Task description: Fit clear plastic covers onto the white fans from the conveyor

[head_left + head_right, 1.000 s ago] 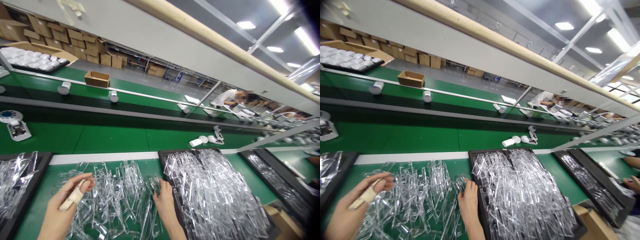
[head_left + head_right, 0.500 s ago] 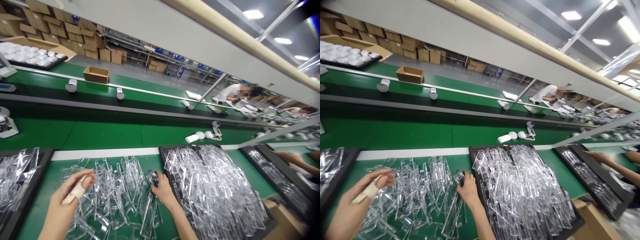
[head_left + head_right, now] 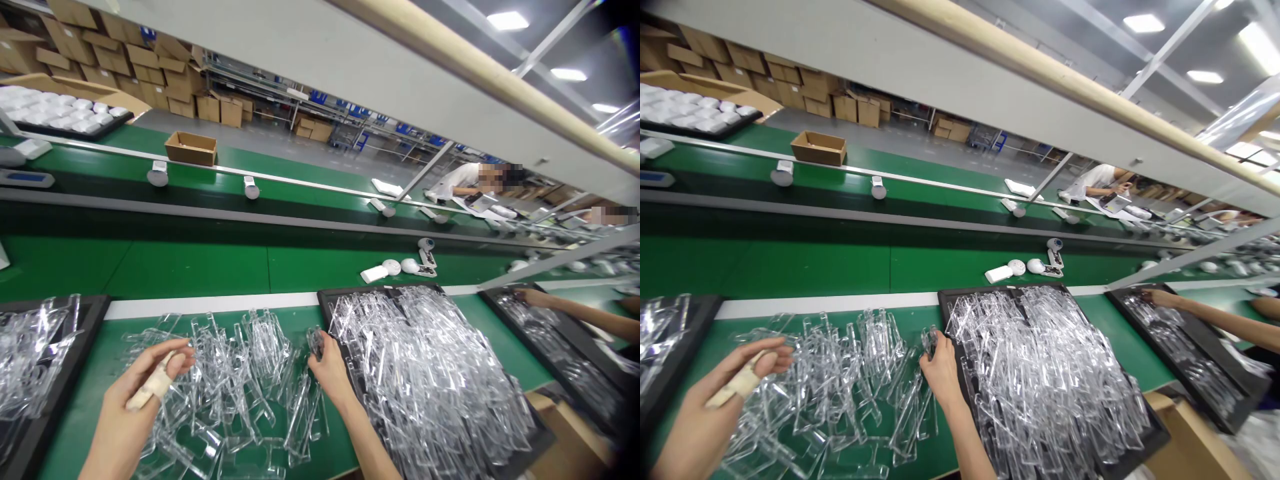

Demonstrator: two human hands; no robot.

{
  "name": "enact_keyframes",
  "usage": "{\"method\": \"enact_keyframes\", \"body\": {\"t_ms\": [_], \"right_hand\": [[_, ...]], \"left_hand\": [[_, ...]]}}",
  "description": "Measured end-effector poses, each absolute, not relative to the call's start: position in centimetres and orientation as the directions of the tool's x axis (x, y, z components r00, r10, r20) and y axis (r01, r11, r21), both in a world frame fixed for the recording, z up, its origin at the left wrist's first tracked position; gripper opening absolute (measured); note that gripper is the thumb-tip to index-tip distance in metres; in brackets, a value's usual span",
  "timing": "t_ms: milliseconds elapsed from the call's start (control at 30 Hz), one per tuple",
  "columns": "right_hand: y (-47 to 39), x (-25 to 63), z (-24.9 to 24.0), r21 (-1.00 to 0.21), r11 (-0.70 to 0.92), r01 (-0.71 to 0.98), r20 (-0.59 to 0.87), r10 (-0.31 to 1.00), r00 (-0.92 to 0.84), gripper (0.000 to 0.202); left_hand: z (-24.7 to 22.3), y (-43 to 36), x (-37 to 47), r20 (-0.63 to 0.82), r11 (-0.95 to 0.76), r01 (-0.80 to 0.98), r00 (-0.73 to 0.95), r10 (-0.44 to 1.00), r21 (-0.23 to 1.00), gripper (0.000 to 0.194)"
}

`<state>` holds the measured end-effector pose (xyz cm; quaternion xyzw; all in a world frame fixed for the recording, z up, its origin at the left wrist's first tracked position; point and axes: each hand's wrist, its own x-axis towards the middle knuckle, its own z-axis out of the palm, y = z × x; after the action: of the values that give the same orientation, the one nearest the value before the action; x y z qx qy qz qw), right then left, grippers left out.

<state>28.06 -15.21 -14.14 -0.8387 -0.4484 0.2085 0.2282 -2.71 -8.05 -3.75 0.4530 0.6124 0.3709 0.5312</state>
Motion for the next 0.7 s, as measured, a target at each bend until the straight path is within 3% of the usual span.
{"method": "enact_keyframes", "body": {"t_ms": [200,433,567,700], "right_hand": [[-14.7,29.2,-12.2,-0.729,-0.500,0.468,-0.153,0.785,0.601,0.064],[-19.4,27.6,-10.8,-0.824,-0.566,0.023,-0.448,0.676,0.586,0.051],[-22.9,26.0,-10.7,-0.723,-0.460,-0.516,-0.688,0.546,0.478,0.054],[-24.9,25.2,-12.3,-0.672,-0.396,-0.626,-0.738,0.427,0.522,0.058]], "left_hand": [[-3.7,-8.1,-2.5,-0.302,0.300,0.203,-0.020,0.953,0.932,0.044],[-4.2,-9.7,-0.1,-0.326,0.305,0.181,0.095,0.941,0.935,0.038],[-5.9,-12.5,2.9,-0.314,0.254,0.205,0.365,0.876,0.945,0.029],[-7.7,-14.9,6.3,-0.380,0.157,0.370,0.669,0.639,0.915,0.049]]}}
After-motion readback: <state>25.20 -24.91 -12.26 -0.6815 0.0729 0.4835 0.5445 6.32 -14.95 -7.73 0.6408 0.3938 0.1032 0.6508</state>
